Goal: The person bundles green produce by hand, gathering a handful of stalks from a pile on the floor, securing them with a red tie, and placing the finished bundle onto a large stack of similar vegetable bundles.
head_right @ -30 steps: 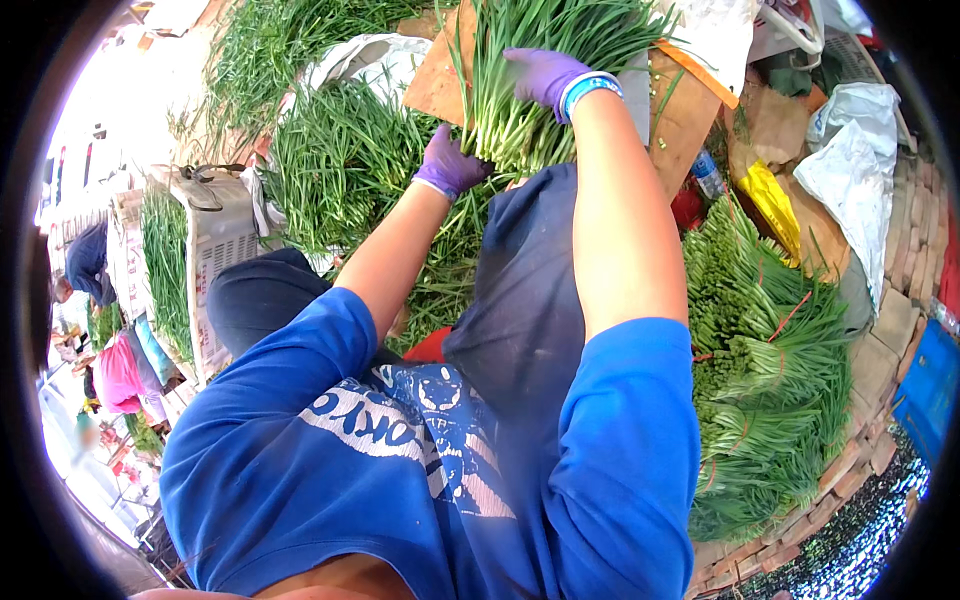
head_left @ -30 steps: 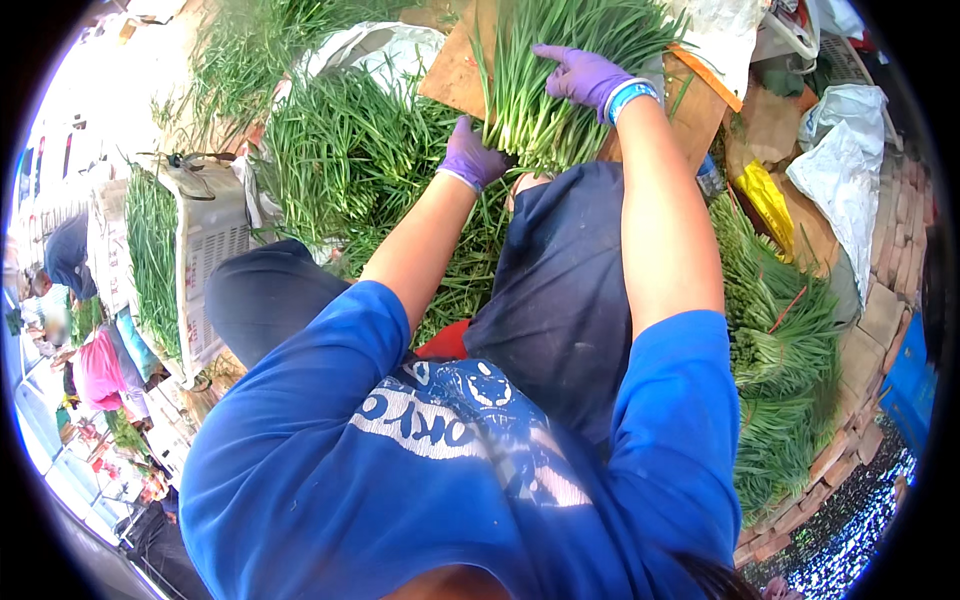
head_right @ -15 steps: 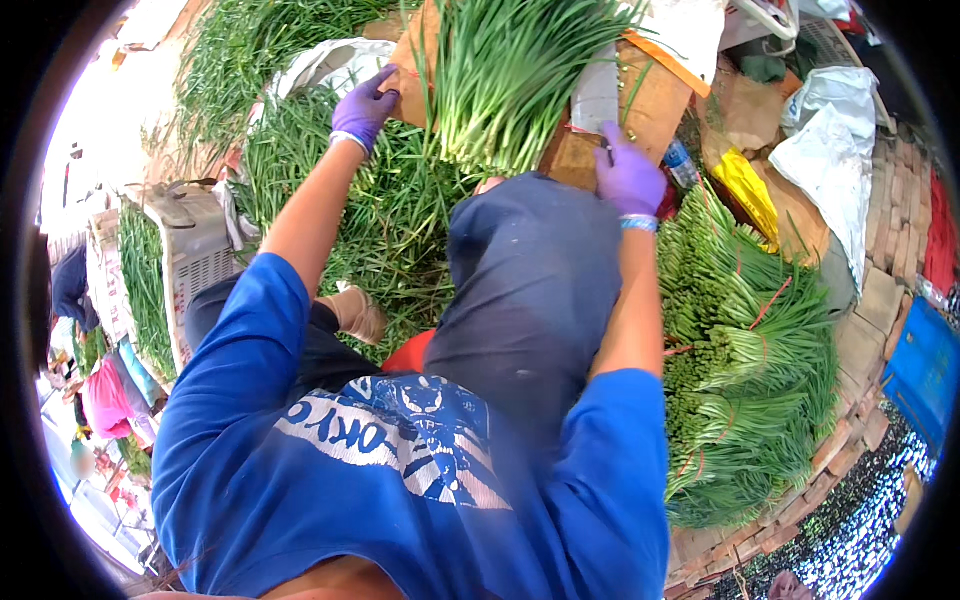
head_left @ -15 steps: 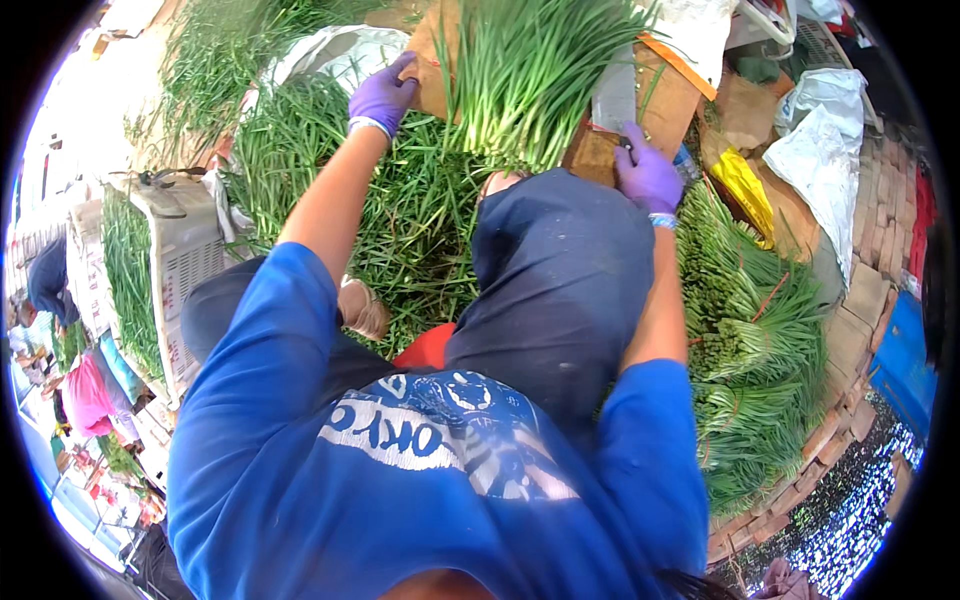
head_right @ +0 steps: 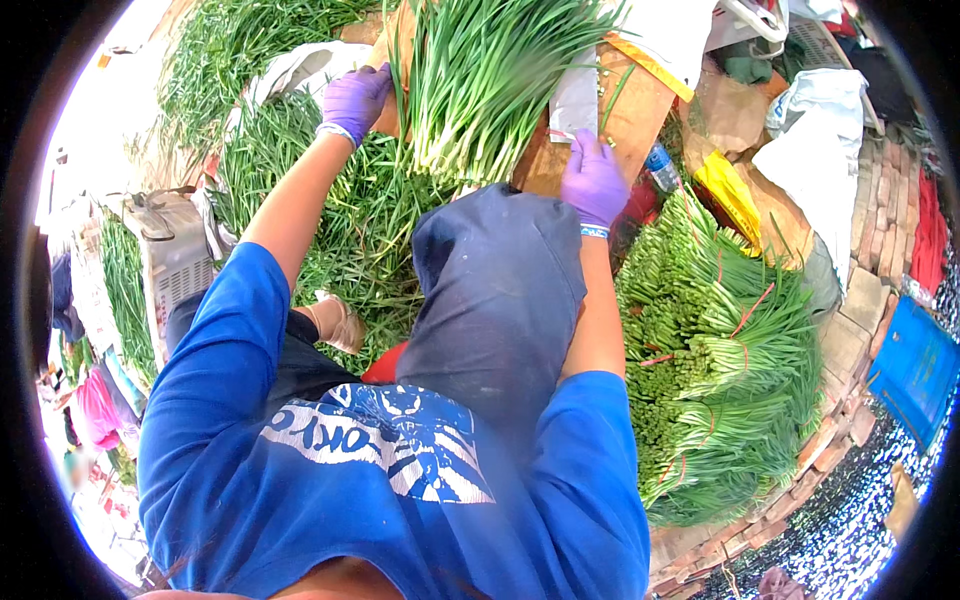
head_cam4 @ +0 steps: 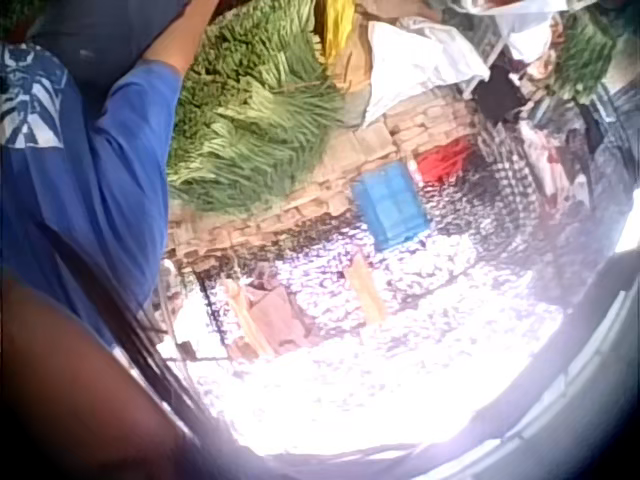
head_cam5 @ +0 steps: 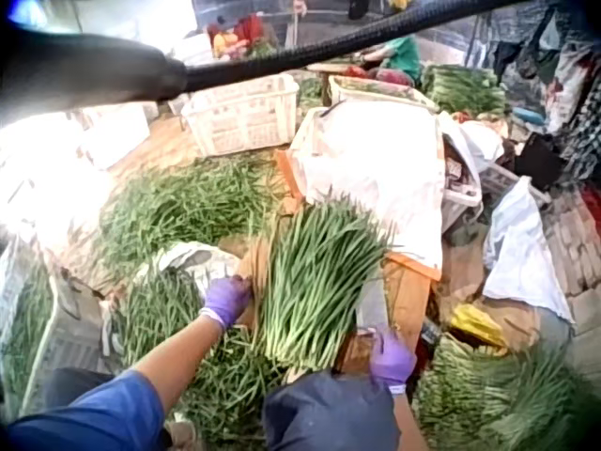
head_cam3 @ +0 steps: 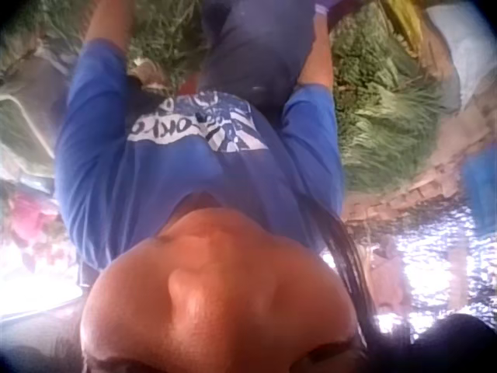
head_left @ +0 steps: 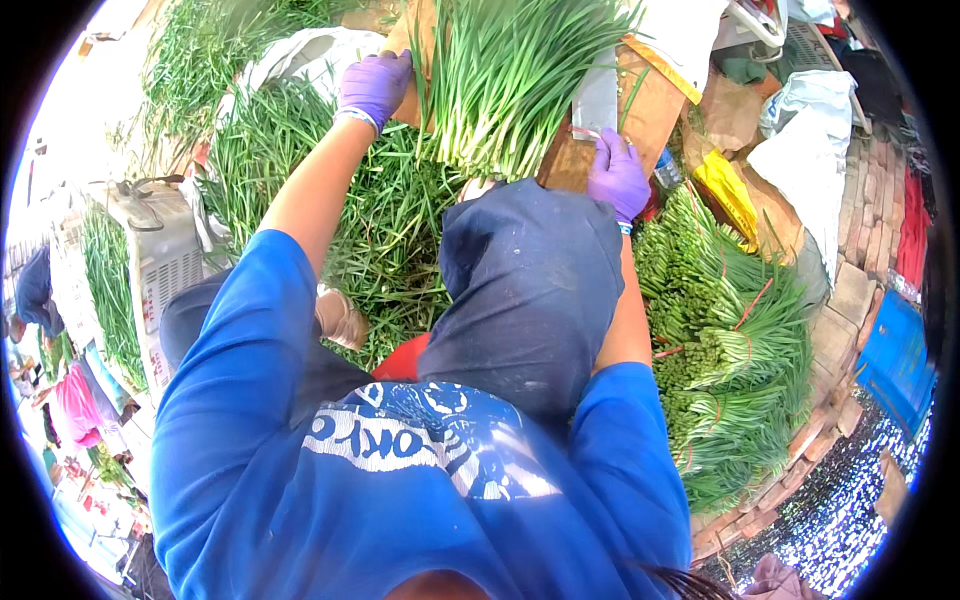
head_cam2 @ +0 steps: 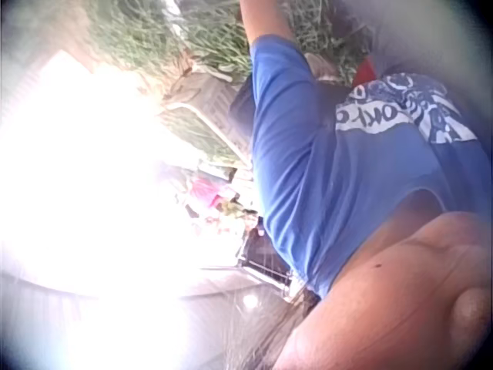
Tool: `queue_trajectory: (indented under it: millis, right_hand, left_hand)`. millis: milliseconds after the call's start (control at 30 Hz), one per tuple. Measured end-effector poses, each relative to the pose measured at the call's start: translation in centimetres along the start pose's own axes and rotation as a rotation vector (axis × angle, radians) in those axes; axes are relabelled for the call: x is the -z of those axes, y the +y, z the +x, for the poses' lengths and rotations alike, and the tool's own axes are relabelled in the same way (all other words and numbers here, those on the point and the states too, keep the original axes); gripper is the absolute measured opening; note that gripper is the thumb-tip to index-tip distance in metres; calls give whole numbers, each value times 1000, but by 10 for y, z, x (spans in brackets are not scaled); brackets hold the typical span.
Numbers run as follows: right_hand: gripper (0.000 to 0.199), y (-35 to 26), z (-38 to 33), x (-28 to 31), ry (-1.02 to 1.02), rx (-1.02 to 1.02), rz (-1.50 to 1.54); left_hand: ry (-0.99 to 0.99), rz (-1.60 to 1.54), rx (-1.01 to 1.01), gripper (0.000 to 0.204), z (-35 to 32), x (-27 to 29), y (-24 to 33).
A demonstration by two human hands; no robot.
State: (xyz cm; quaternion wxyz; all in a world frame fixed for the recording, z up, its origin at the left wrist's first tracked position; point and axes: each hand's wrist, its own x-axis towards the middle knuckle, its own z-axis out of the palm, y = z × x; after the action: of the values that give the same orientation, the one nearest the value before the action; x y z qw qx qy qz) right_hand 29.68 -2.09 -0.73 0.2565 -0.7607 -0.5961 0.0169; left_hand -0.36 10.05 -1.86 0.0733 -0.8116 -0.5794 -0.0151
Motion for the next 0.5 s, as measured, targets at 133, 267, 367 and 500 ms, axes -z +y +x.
queue_trajectory:
  millis: [133,267,367,500]
  right_hand:
    - [16,-6,-2,-13,4,124,378]
    - [23,-17,2,-19,-177,-53,856]
    - [26,-28,5,-12,-248,-381,1267]
    - [40,-20,11,-20,-255,-390,1260]
  left_hand:
    - [112,-189,136,20,-20,4,3]
    - [-39,-577,286,29,-28,13,4]
    - [-265,-1050,386,30,-22,11,-5]
    - [-396,-1261,387,32,-17,20,-2]
